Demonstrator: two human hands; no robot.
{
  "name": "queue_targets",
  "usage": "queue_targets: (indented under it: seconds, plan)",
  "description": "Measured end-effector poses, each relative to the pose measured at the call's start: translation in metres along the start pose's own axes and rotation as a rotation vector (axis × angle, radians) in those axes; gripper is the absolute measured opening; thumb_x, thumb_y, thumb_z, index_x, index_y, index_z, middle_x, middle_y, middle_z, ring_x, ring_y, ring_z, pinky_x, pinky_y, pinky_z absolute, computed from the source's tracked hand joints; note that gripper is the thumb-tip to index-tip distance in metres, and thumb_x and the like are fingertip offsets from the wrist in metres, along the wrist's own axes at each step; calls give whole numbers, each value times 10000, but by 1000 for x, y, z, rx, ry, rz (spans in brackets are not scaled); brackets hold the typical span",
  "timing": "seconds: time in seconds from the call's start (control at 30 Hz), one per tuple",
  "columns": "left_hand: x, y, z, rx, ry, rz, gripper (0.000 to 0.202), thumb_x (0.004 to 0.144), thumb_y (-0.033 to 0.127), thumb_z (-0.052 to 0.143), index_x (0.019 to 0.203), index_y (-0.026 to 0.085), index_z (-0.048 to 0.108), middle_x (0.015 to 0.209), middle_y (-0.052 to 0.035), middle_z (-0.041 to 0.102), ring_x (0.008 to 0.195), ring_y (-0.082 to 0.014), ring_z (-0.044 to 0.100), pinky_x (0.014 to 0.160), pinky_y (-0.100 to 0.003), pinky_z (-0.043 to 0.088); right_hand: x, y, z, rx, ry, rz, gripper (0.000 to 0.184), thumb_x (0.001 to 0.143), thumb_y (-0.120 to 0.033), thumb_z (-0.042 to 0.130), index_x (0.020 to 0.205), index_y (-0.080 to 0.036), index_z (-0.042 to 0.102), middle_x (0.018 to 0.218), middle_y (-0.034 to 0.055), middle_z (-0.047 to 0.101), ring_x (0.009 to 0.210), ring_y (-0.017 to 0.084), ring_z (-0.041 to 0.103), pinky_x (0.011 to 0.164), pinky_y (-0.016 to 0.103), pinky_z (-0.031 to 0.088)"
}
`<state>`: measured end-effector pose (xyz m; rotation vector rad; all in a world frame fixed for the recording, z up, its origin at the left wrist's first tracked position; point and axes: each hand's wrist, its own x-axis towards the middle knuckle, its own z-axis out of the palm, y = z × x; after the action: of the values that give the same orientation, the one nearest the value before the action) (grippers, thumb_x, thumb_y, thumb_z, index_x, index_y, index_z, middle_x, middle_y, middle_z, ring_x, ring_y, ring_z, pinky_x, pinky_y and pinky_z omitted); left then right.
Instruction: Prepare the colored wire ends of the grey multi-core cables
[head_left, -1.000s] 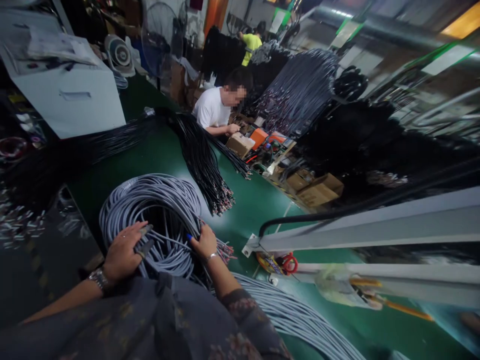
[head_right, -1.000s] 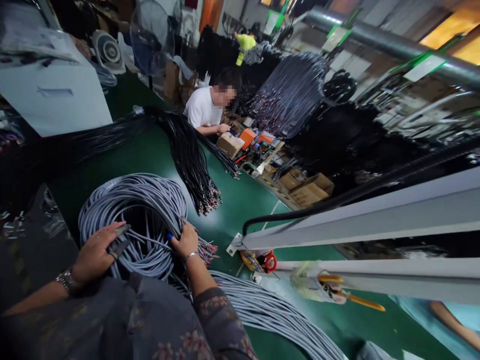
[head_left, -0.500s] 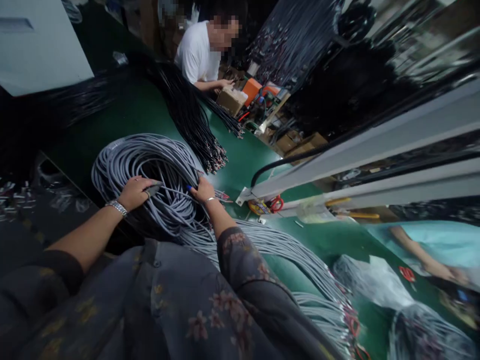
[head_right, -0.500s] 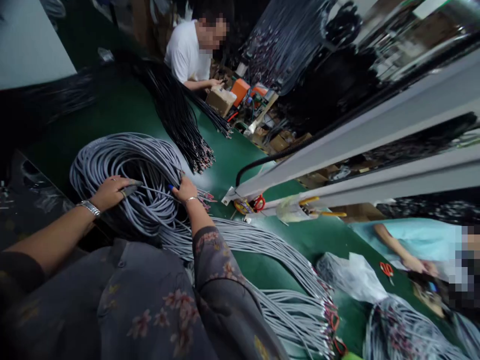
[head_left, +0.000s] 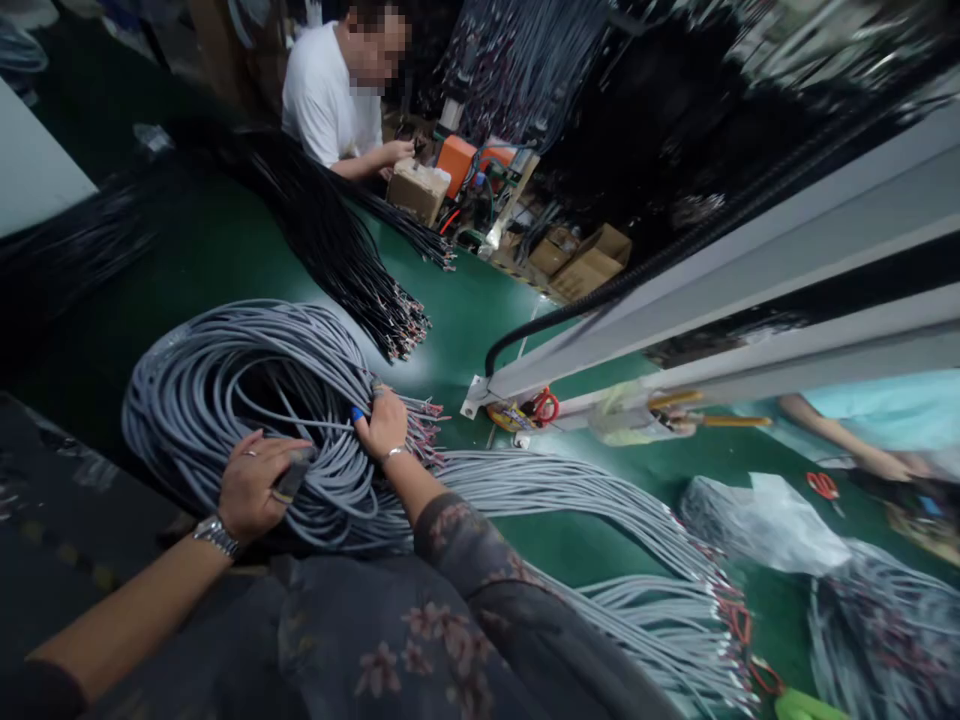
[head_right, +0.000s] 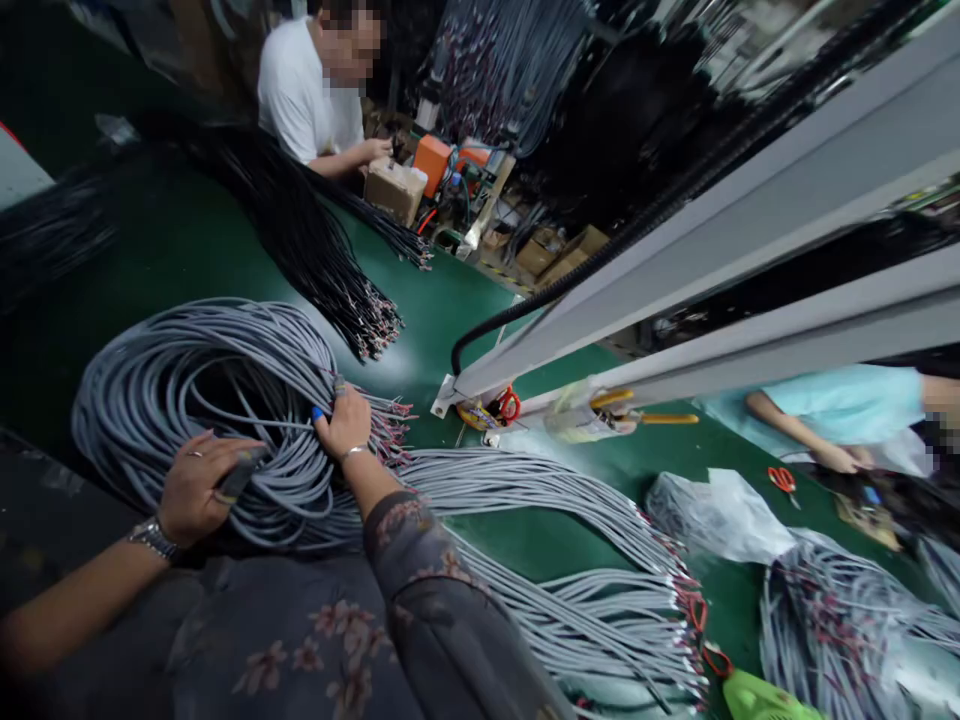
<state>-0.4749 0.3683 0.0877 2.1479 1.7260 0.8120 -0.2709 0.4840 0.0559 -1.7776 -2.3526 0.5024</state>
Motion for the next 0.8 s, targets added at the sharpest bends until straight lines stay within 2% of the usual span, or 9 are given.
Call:
queue_targets:
  seconds: [0.1,0.2,0.43,0.6,0.73,0.8]
  plan:
    - [7,-7,8,-19,-38,7,360,811,361,440,913,268,773,1020,-36,785,925,-234,718,1020,-422,403,10,9,6,10,9,-20,704,901,-395,511,1499,-55,364,1454,218,491,1323,318,460,1120,446,341]
    - [13,-13,11,-4,-34,-13,374,803,365,437,918,263,778,1016,-49,785,940,-241,717,1006,-421,429,20,7,4,7,14,-25,683,895,-409,527,1474,-69,406,1427,206,520,1293,307,492,1093,427,378]
    - [30,-24,5,82,20,42,397,758,324,425,895,220,783,1020,-99,779,940,-283,720,966,-434,466,28,-12,-30,-77,-34,-21,696,899,-404,581,1506,-134,370,1377,162,578,1227,287,566,1038,415,442]
    - [42,-23,4,140,56,82,397,766,307,430,925,216,783,991,-99,784,916,-272,718,916,-390,483,7,-12,-49,-128,-18,47,672,895,-411,627,1464,-112,430,1412,191,545,1297,305,522,1064,442,425]
    - [48,-21,1,139,74,81,388,756,287,434,904,192,780,964,-124,781,886,-278,716,875,-378,493,-25,-7,-55,-149,9,81,642,898,-395,627,1443,-102,459,1478,206,485,1352,323,473,1096,457,400]
    - [50,-20,-5,127,84,95,370,728,282,444,860,184,776,922,-136,779,848,-285,713,828,-378,504,-47,-4,-58,-157,24,114,628,904,-394,613,1438,-96,467,1444,203,521,1319,318,508,1080,443,418]
